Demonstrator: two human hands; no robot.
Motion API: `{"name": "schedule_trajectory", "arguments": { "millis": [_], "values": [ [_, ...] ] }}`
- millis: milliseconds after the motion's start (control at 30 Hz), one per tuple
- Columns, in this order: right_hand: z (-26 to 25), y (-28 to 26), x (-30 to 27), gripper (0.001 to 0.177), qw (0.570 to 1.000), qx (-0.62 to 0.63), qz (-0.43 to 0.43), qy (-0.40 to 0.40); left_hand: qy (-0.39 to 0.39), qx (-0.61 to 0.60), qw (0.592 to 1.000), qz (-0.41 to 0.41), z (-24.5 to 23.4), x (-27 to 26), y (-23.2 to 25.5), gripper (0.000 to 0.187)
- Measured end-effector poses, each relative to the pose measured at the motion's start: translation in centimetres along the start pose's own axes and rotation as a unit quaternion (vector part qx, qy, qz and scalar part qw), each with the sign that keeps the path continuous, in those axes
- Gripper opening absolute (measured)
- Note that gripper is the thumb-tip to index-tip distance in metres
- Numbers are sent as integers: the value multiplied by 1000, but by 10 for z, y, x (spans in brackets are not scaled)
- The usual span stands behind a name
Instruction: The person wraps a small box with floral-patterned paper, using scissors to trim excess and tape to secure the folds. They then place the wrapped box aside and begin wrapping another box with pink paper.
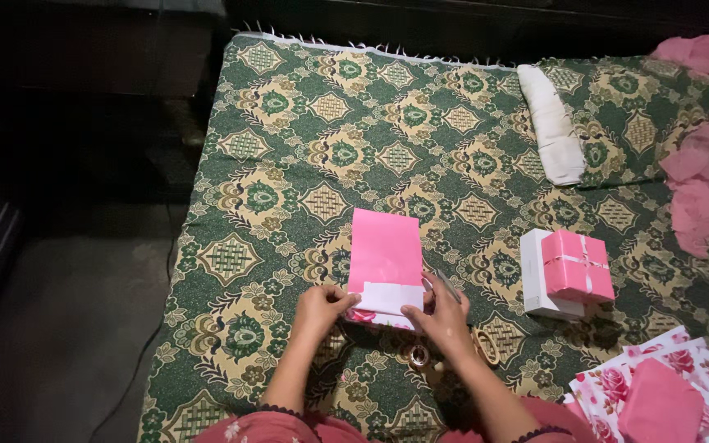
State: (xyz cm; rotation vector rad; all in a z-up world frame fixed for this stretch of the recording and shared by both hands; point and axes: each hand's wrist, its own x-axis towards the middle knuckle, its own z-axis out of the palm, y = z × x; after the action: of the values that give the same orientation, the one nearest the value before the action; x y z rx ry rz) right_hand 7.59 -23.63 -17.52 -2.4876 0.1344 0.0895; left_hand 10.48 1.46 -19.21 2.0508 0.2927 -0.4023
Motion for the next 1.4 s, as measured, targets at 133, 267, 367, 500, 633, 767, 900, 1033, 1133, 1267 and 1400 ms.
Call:
{"name": "schedule_trajectory", "arguments": {
  "millis": [133, 267, 367, 500, 633, 767, 900, 1033, 1133, 1267, 1400],
  "values": [
    [2, -6, -6, 95, 1000, -13, 7, 19, 36, 39, 998, 29, 4, -5, 4, 33],
    [21, -6, -18, 73, 946, -120, -240, 184, 136, 79, 979, 128, 16, -20, 9, 30],
    [42, -1, -28, 55, 947, -146, -252, 135, 190, 101, 958, 191, 21, -28, 11, 30],
    [55, 5, -37, 69, 946, -144, -270, 106, 178, 67, 957, 217, 15, -36, 17, 25],
    [60, 4, -46, 55, 948, -101, -277, 122, 161, 64, 954, 245, 10, -41, 21, 23],
    [64, 0, -59, 63, 952, -147, -257, 82, 110, 40, 969, 217, 10, -42, 19, 23],
    [69, -8, -69, 74, 950, -144, -268, 71, 95, -8, 978, 187, 15, -37, 16, 23],
    [69, -14, -71, 86, 961, -129, -240, 37, 88, -26, 982, 167, 15, -35, 13, 24],
    [69, -19, -76, 93, 960, -140, -239, 47, 98, -26, 980, 169, 15, -36, 12, 25],
    [61, -23, -78, 95, 966, -192, -171, 16, 100, -6, 976, 191, 13, -37, 16, 27],
    [33, -7, -58, 80, 984, -130, -101, 62, 79, -25, 983, 162, 13, -38, 16, 27]
  ]
}}
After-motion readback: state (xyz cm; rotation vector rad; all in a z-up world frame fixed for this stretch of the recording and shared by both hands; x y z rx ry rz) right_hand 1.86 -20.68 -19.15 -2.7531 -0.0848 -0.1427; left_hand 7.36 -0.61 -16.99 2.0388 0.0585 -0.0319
